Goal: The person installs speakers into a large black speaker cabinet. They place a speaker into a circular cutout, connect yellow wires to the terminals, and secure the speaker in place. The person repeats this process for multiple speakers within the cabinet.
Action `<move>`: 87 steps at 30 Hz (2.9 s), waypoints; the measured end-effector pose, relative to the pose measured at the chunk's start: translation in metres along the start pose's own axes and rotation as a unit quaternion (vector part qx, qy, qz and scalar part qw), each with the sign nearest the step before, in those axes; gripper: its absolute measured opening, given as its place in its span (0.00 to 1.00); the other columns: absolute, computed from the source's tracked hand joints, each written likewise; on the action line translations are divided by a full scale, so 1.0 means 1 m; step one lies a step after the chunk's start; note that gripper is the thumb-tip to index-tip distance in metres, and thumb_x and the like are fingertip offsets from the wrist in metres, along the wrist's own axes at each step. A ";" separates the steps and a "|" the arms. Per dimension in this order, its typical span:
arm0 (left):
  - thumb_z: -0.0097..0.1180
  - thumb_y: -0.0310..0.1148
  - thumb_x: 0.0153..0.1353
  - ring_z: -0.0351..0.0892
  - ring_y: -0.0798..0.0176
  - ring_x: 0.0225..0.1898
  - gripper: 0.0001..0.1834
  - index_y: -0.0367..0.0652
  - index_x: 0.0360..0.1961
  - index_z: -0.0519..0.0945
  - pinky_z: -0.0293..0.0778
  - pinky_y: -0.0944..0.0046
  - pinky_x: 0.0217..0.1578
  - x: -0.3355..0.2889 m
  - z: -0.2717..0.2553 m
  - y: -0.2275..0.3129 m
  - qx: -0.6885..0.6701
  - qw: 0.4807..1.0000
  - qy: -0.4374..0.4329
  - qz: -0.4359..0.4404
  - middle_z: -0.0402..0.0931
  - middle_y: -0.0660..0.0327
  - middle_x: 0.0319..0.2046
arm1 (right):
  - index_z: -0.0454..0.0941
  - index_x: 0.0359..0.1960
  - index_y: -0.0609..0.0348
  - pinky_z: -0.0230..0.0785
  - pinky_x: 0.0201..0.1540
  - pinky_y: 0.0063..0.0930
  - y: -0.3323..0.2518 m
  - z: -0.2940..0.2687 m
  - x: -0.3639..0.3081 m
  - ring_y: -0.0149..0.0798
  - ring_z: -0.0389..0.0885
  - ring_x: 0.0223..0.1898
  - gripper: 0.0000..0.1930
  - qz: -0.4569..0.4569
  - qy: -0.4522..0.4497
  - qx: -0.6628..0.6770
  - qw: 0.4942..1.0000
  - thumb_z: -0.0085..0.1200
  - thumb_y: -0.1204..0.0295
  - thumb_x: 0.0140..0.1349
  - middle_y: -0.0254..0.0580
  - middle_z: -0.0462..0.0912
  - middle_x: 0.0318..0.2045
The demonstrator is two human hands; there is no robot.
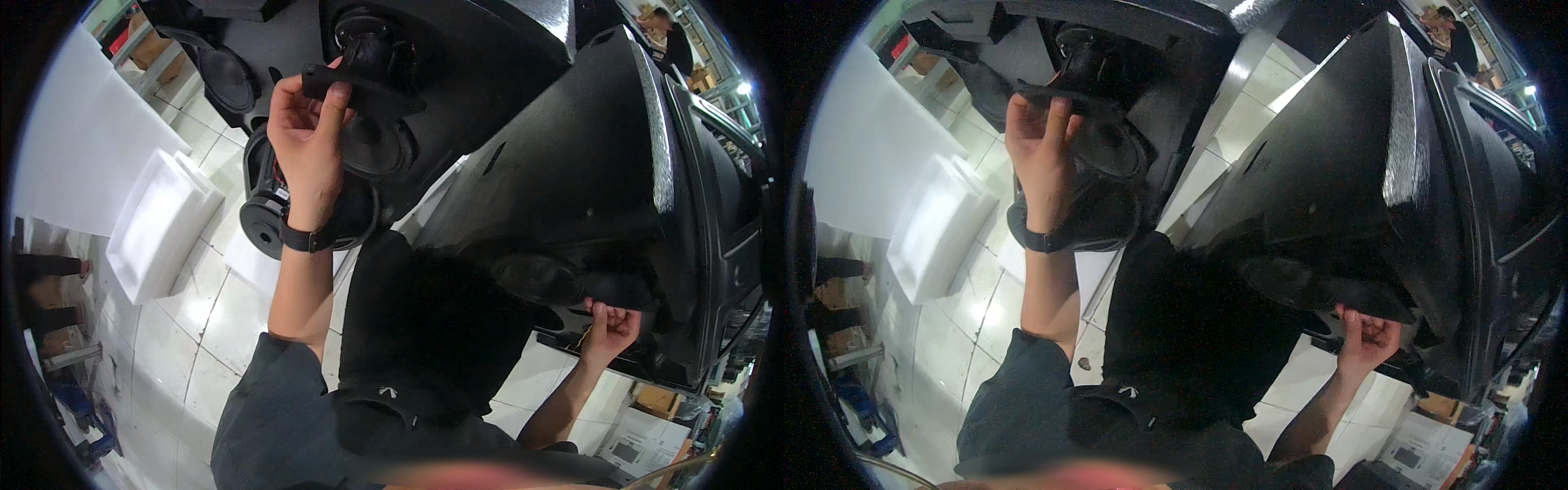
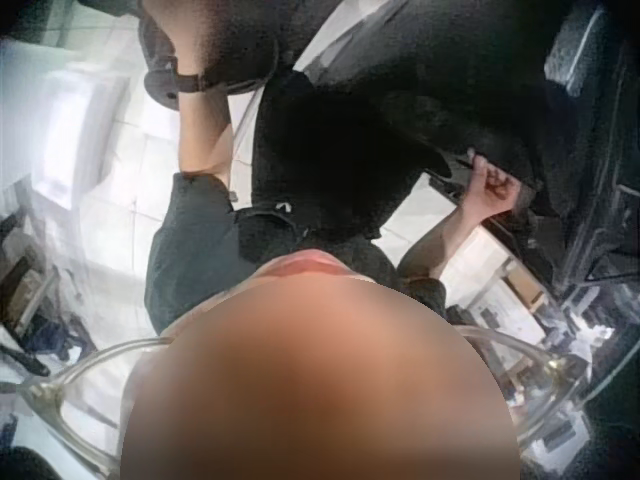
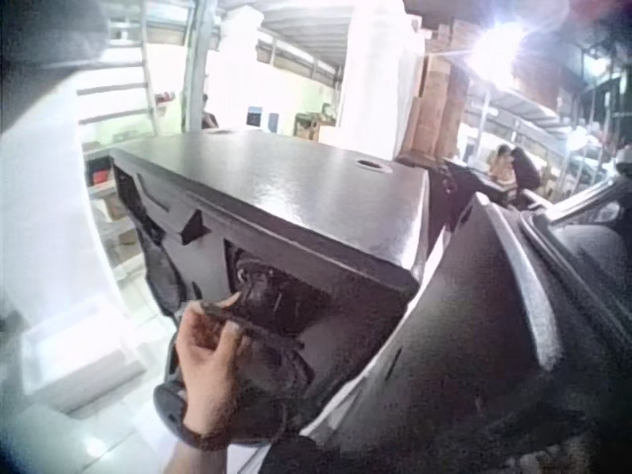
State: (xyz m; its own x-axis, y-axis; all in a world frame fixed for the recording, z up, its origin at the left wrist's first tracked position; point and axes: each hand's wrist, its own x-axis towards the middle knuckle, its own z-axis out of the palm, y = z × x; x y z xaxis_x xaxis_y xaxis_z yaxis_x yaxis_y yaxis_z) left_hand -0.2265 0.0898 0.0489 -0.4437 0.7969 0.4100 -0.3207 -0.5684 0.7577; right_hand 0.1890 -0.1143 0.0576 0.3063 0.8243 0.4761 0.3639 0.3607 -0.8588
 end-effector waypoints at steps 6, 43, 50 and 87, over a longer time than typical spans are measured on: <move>0.66 0.34 0.67 0.80 0.76 0.35 0.16 0.40 0.50 0.77 0.76 0.76 0.37 0.005 0.003 0.014 0.003 0.999 0.002 -0.048 0.82 0.68 0.37 | 0.72 0.44 0.63 0.84 0.50 0.41 0.003 0.001 0.002 0.31 0.84 0.37 0.11 -0.013 -0.026 0.006 1.000 0.59 0.87 0.64 0.40 0.82 0.34; 0.64 0.31 0.66 0.79 0.55 0.50 0.26 0.31 0.61 0.69 0.78 0.58 0.54 -0.029 0.022 0.027 0.168 0.970 0.111 0.139 0.78 0.47 0.54 | 0.82 0.48 0.56 0.78 0.28 0.24 -0.218 -0.105 -0.106 0.35 0.84 0.25 0.16 0.014 -0.210 0.051 0.976 0.53 0.57 0.72 0.45 0.86 0.36; 0.66 0.35 0.66 0.74 0.56 0.55 0.28 0.33 0.61 0.69 0.73 0.59 0.57 -0.154 0.044 0.032 0.300 0.927 -0.055 0.219 0.72 0.50 0.54 | 0.78 0.50 0.64 0.77 0.29 0.24 -0.145 -0.094 -0.133 0.35 0.81 0.26 0.11 -0.110 0.018 0.084 0.990 0.51 0.75 0.70 0.48 0.83 0.34; 0.64 0.33 0.63 0.79 0.50 0.51 0.09 0.43 0.42 0.86 0.66 0.54 0.60 -0.412 -0.016 0.049 0.436 0.812 -0.382 0.067 0.84 0.55 0.44 | 0.86 0.42 0.62 0.74 0.29 0.21 0.089 -0.183 -0.250 0.26 0.80 0.25 0.08 0.228 0.088 -0.019 0.970 0.61 0.75 0.63 0.35 0.86 0.32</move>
State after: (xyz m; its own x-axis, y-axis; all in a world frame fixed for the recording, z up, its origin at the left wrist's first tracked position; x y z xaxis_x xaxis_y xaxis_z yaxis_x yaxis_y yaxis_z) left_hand -0.0726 -0.2699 -0.0906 0.3290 0.8234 0.4624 0.5497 -0.5651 0.6152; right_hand 0.3060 -0.3683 -0.1029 0.5873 0.8057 0.0770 0.1865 -0.0421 -0.9815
